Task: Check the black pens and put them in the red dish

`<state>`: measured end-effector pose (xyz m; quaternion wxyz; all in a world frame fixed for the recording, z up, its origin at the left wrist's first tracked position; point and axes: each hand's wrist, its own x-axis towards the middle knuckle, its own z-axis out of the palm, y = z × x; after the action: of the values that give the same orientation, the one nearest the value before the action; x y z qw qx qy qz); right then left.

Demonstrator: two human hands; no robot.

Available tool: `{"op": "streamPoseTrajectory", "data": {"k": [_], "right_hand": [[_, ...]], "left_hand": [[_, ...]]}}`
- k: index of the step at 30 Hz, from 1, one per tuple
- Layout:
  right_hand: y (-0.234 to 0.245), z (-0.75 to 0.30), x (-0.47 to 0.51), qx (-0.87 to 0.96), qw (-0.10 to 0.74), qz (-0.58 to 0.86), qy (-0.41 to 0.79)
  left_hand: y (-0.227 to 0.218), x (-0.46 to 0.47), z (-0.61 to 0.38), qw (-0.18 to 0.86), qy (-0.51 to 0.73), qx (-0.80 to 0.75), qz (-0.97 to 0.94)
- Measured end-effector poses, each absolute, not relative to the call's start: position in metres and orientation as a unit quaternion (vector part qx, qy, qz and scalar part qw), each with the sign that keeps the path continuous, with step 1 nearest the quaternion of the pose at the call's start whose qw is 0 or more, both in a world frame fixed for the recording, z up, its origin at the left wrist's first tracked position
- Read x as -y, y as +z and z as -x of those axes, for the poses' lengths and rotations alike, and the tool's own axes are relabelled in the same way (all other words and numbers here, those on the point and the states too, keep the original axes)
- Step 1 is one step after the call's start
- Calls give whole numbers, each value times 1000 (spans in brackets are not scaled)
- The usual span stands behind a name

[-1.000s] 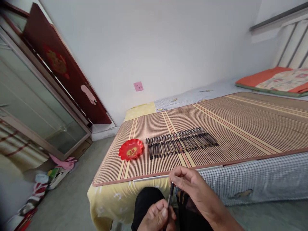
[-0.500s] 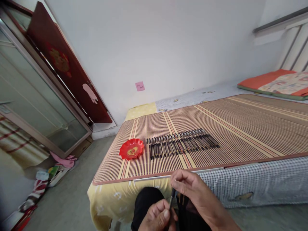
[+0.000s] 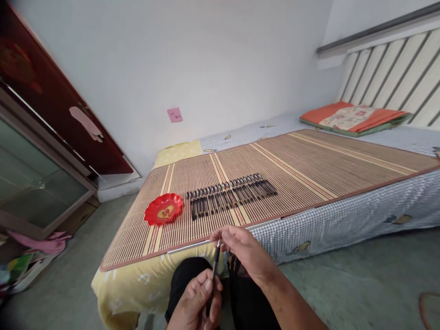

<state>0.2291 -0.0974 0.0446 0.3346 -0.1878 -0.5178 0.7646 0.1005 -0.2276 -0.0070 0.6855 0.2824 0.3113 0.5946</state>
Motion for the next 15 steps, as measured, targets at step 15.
{"op": "streamPoseTrajectory", "data": {"k": [15], "right_hand": [[47, -230, 101, 557, 320, 202, 739]], "left_hand": [[-12, 230, -101, 688, 593, -312, -280]]}}
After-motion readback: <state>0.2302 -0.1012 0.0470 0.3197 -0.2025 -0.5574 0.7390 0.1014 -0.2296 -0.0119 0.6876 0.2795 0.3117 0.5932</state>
